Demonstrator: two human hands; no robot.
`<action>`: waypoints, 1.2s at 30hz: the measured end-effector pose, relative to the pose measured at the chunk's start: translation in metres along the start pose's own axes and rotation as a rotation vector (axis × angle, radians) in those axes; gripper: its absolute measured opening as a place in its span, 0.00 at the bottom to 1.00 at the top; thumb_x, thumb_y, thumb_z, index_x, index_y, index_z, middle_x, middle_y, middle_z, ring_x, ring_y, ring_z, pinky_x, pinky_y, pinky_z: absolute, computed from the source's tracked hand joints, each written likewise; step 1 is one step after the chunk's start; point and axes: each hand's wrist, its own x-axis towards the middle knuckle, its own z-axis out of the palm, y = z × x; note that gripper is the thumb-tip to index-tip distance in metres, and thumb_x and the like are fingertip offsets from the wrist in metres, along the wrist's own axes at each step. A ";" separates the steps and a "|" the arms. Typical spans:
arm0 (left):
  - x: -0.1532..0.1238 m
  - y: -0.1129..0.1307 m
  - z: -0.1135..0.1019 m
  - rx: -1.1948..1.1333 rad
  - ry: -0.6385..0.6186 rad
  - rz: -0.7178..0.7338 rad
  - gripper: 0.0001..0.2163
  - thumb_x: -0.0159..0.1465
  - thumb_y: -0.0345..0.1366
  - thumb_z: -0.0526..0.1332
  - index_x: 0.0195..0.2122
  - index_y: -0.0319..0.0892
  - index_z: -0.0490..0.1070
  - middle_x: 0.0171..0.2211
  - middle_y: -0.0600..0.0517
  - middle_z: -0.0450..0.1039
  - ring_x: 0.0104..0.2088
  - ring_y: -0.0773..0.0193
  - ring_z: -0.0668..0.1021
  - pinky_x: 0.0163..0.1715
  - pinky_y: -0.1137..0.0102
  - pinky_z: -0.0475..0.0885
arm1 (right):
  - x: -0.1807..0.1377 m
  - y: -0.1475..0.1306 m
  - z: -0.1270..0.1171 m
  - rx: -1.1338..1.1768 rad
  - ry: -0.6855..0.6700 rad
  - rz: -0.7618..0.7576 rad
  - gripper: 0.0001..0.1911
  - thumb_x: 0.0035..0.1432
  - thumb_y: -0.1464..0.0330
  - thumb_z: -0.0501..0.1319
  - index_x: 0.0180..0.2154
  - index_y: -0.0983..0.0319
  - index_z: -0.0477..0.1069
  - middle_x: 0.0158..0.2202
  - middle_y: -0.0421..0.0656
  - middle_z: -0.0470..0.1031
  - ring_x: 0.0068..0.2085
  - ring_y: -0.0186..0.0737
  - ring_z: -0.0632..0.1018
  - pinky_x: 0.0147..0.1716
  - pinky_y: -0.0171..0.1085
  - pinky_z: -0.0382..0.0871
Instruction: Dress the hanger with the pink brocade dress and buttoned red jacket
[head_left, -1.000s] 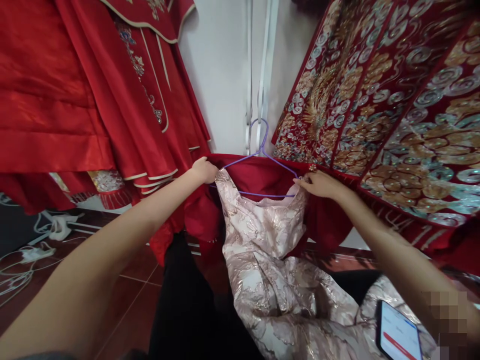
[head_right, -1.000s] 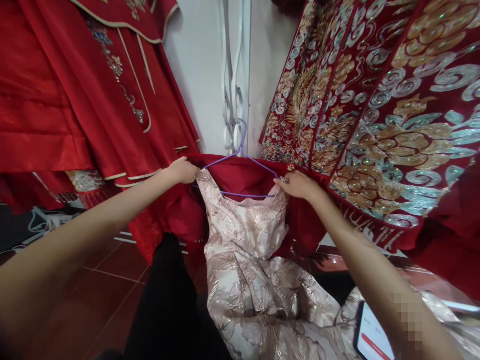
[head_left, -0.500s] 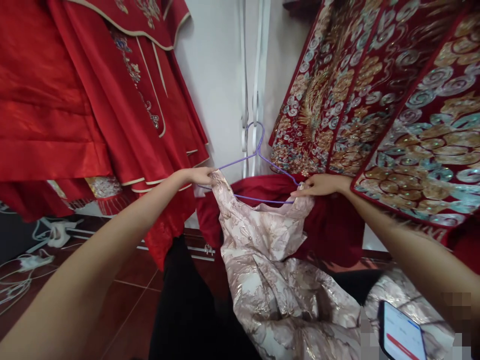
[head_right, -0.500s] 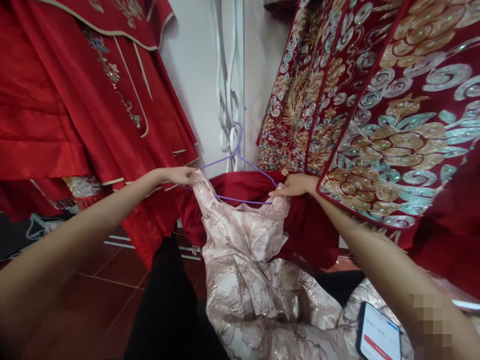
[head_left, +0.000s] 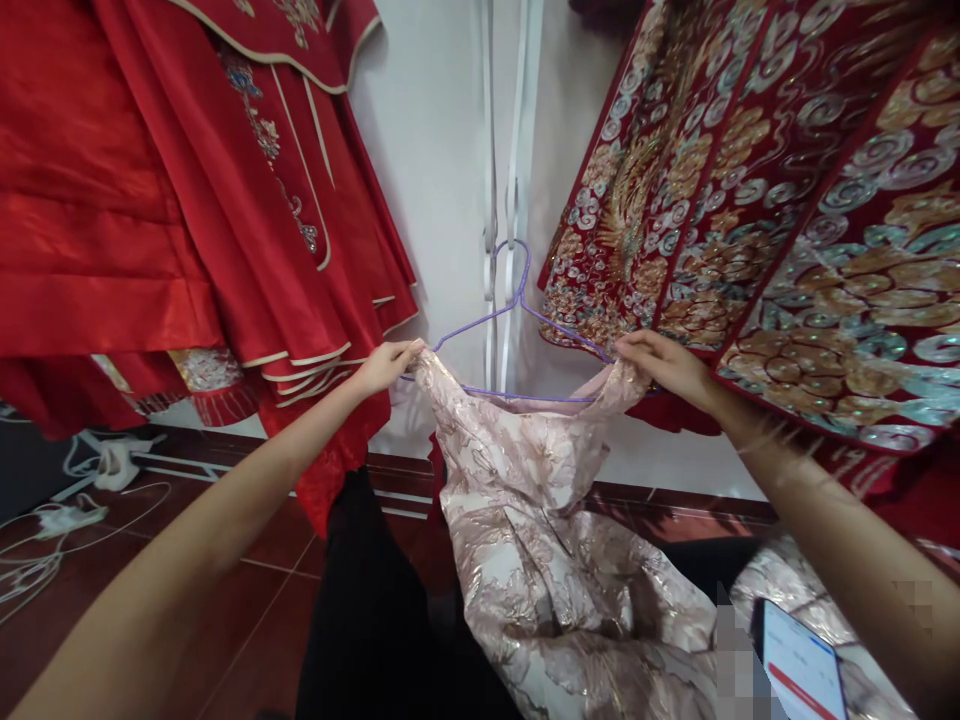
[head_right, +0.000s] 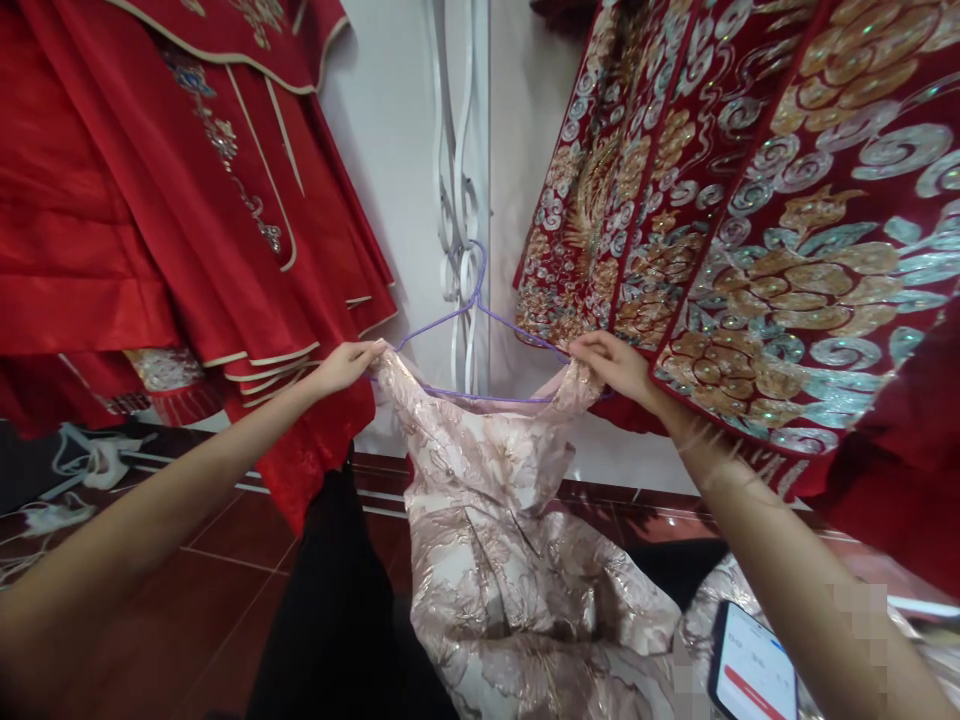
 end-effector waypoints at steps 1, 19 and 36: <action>-0.007 -0.005 0.003 -0.025 0.058 -0.062 0.20 0.62 0.50 0.52 0.21 0.41 0.66 0.18 0.55 0.64 0.23 0.68 0.67 0.26 0.74 0.62 | -0.002 0.005 0.000 0.062 0.052 -0.006 0.22 0.46 0.49 0.62 0.36 0.59 0.67 0.35 0.46 0.76 0.37 0.44 0.76 0.37 0.41 0.69; -0.022 0.032 0.071 -1.292 0.006 -0.432 0.06 0.55 0.36 0.61 0.31 0.40 0.72 0.30 0.51 0.75 0.32 0.65 0.75 0.34 0.72 0.69 | -0.067 0.047 0.022 0.228 0.311 -0.028 0.18 0.53 0.51 0.60 0.38 0.56 0.71 0.35 0.44 0.77 0.36 0.44 0.77 0.35 0.42 0.72; -0.010 0.033 0.127 -1.620 0.226 -0.539 0.05 0.51 0.34 0.62 0.23 0.40 0.67 0.20 0.54 0.70 0.30 0.61 0.77 0.34 0.68 0.72 | -0.067 0.066 0.069 0.593 0.991 0.320 0.11 0.46 0.61 0.62 0.30 0.61 0.71 0.33 0.42 0.76 0.37 0.39 0.76 0.38 0.39 0.71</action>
